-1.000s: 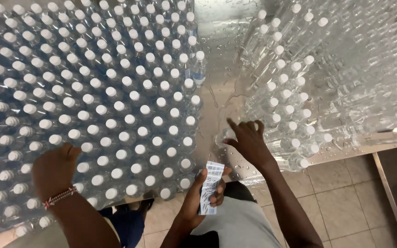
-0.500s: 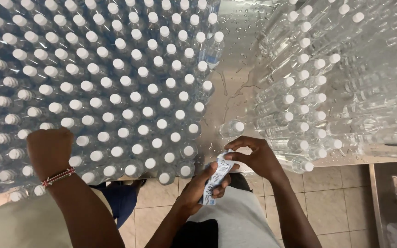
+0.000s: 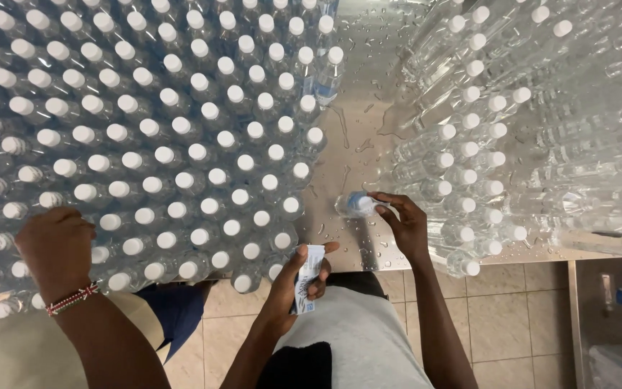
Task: A person is manually applying labels to plastic water bottles at a production table in a water bottling facility.
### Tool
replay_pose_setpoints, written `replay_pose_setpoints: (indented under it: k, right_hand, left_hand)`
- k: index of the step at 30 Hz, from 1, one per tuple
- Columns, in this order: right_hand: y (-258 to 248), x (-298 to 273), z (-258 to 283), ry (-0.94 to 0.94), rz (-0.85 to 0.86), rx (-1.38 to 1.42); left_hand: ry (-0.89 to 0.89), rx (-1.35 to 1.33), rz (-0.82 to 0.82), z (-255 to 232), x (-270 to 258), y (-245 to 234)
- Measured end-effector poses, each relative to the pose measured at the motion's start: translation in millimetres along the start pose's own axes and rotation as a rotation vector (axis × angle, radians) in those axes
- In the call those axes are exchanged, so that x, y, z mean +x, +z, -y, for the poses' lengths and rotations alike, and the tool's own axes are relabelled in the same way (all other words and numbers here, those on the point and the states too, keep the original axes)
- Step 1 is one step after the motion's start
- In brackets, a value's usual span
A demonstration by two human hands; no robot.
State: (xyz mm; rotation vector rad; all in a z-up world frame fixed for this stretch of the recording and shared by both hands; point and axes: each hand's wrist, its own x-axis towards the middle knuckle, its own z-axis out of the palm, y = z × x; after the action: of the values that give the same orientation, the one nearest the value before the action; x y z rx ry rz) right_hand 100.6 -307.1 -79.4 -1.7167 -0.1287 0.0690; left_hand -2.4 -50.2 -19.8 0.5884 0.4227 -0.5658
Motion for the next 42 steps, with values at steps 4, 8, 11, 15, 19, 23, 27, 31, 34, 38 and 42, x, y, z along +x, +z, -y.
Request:
replay_pose_setpoints:
  k: [4, 8, 11, 15, 19, 23, 27, 31, 34, 38, 42]
  right_hand:
    - [4, -4, 1, -0.096, 0.143, -0.272]
    - [26, -3, -11, -0.106, 0.045, -0.293]
    - [35, -9, -30, -0.085, -0.043, -0.232]
    - [34, -11, -56, -0.153, -0.028, -0.326]
    - [38, -8, -77, -0.133, 0.032, -0.364]
    - [52, -4, -90, 0.0, -0.004, -0.341]
    - [56, 4, -108, 0.155, 0.043, -0.414]
    - [64, 18, -64, 0.272, 0.054, -0.479]
    - [72, 27, -62, 0.413, -0.03, -0.424]
    - [55, 45, -180, 0.221, -0.057, -0.469]
    - [69, 112, -164, 0.139, -0.162, -0.23]
  left_hand:
    - [-0.022, -0.009, -0.022, 4, 2, -2]
    - [-0.009, 0.022, -0.007, 8, 6, -1]
    - [-0.012, 0.008, 0.004, 7, 7, 0]
    - [-0.012, -0.024, -0.036, 7, -1, -5]
    - [-0.01, -0.042, -0.049, 8, -7, -14]
    - [0.048, -0.032, 0.016, 19, -6, -33]
    - [0.068, -0.054, 0.011, 26, -8, -37]
    - [0.078, -0.046, 0.007, 24, -10, -39]
    - [0.085, -0.042, 0.0, 22, -10, -39]
    - [0.101, -0.023, 0.016, 11, -16, -27]
    - [0.039, -0.087, -0.111, 7, -22, -15]
